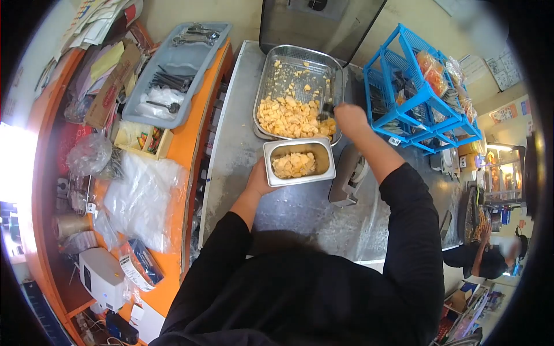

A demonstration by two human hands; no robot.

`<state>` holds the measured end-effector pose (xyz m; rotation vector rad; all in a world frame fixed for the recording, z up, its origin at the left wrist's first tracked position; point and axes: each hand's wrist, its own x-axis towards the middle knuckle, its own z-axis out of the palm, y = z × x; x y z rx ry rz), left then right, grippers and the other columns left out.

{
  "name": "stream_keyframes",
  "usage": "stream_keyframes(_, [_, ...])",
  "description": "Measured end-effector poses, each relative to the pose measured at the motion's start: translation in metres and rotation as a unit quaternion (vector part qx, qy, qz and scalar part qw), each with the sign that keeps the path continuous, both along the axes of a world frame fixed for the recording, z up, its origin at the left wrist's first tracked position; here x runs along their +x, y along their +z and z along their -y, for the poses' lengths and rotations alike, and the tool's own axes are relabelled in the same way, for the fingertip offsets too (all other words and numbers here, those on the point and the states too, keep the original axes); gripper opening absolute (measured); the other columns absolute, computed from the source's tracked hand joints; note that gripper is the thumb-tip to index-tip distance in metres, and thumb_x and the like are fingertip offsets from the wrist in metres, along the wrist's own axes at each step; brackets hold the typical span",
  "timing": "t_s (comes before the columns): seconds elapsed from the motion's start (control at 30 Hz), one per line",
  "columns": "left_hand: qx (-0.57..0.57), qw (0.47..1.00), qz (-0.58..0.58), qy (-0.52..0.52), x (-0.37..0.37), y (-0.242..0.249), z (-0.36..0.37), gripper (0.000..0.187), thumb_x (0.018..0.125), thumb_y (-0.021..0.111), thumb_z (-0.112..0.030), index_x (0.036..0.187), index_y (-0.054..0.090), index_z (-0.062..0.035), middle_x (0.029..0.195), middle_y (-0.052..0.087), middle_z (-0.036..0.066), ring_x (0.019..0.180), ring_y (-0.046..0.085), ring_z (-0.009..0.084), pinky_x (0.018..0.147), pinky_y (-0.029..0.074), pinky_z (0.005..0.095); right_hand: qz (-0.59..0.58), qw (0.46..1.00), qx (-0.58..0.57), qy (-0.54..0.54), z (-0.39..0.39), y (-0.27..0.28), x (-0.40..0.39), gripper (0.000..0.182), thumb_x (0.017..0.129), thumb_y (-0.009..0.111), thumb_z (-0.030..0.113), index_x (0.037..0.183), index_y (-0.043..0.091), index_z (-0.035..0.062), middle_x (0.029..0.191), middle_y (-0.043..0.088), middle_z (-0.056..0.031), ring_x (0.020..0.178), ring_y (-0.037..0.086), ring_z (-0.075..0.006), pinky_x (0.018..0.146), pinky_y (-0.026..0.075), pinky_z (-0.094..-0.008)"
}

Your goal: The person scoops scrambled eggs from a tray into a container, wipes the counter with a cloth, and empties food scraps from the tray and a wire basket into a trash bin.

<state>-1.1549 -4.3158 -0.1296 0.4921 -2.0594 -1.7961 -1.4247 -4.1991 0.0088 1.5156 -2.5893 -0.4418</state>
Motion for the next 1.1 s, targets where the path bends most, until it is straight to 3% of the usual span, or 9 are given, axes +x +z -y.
stream_keyframes(0.13, [0.009,1.0,-0.005,-0.029,-0.001,0.022,0.001,0.073,0.054,0.086,-0.024,0.116,0.053,-0.0049,0.113,0.06,0.014,0.104,0.059,0.0272,0.088,0.048,0.0342,0.04,0.991,0.1,0.082,0.001,-0.012,-0.006,0.015,0.072,0.058,0.006,0.085,0.066,0.006,0.084,0.066,-0.0107,0.08,0.066,-0.0277,0.071,0.051,-0.041])
stream_keyframes(0.2, [-0.062,0.996,-0.009,-0.065,-0.002,0.014,0.003,0.068,0.058,0.081,-0.031,0.117,0.055,-0.0091,0.117,0.059,0.012,0.111,0.054,0.0279,0.099,0.039,0.0369,0.083,0.986,0.086,0.118,-0.01,0.0,-0.015,0.014,0.075,0.057,0.012,0.085,0.067,0.0077,0.089,0.067,-0.0115,0.084,0.066,-0.0283,0.073,0.051,-0.0441])
stream_keyframes(0.3, [-0.134,0.987,-0.008,-0.089,-0.001,0.028,0.001,0.066,0.061,0.076,-0.041,0.119,0.056,-0.014,0.122,0.057,0.007,0.119,0.047,0.0253,0.109,0.025,0.0384,0.147,0.985,0.055,0.077,-0.02,0.006,-0.007,0.018,0.074,0.055,0.006,0.09,0.064,0.0073,0.087,0.066,-0.012,0.09,0.063,-0.0295,0.074,0.048,-0.0424])
stream_keyframes(0.43, [-0.128,0.988,-0.005,-0.088,-0.003,0.038,0.001,0.064,0.062,0.076,-0.038,0.118,0.057,-0.0138,0.122,0.058,0.008,0.119,0.048,0.0255,0.107,0.028,0.0383,0.183,0.982,0.016,0.033,-0.021,0.001,0.013,0.017,0.08,0.053,0.015,0.089,0.064,0.0063,0.083,0.065,-0.013,0.09,0.062,-0.029,0.074,0.045,-0.0433])
stream_keyframes(0.53, [-0.122,0.989,-0.007,-0.081,-0.001,0.045,-0.002,0.062,0.063,0.075,-0.038,0.117,0.058,-0.0134,0.122,0.058,0.008,0.118,0.048,0.026,0.106,0.029,0.038,0.145,0.989,-0.001,-0.024,-0.019,0.021,0.039,0.035,0.082,0.055,0.041,0.085,0.067,0.0074,0.08,0.065,-0.0125,0.084,0.062,-0.0288,0.074,0.041,-0.0456])
stream_keyframes(0.63, [-0.131,0.988,-0.004,-0.082,-0.001,0.051,-0.002,0.06,0.064,0.075,-0.037,0.115,0.058,-0.0128,0.121,0.058,0.009,0.117,0.049,0.0265,0.105,0.031,0.0379,0.109,0.992,0.034,-0.062,-0.011,0.023,0.054,0.057,0.073,0.057,0.064,0.079,0.07,0.0093,0.076,0.065,-0.0109,0.081,0.062,-0.0278,0.074,0.038,-0.0463])
stream_keyframes(0.73, [-0.129,0.988,0.002,-0.087,0.0,0.045,0.0,0.063,0.062,0.076,-0.037,0.116,0.058,-0.0124,0.121,0.057,0.01,0.117,0.049,0.0277,0.105,0.031,0.0381,0.114,0.989,0.022,-0.092,-0.009,0.014,0.048,0.064,0.065,0.06,0.072,0.075,0.071,0.0101,0.073,0.065,-0.01,0.079,0.062,-0.0277,0.074,0.038,-0.046])
stream_keyframes(0.93, [-0.101,0.994,0.001,-0.051,-0.003,0.021,0.003,0.077,0.053,0.083,-0.035,0.12,0.054,-0.0108,0.123,0.054,0.015,0.117,0.047,0.0343,0.103,0.036,0.0394,0.161,0.967,-0.049,-0.191,-0.009,0.008,0.039,0.068,0.064,0.06,0.074,0.075,0.071,0.0078,0.074,0.067,-0.0143,0.08,0.064,-0.0289,0.077,0.042,-0.045])
stream_keyframes(1.1, [-0.091,0.995,0.012,-0.034,-0.001,0.021,0.002,0.076,0.052,0.083,-0.035,0.118,0.055,-0.0101,0.121,0.055,0.016,0.115,0.048,0.0345,0.1,0.039,0.0398,0.255,0.923,-0.112,-0.267,-0.013,0.036,0.029,0.07,0.062,0.06,0.074,0.078,0.071,0.0064,0.072,0.066,-0.0129,0.073,0.065,-0.0311,0.065,0.049,-0.0398])
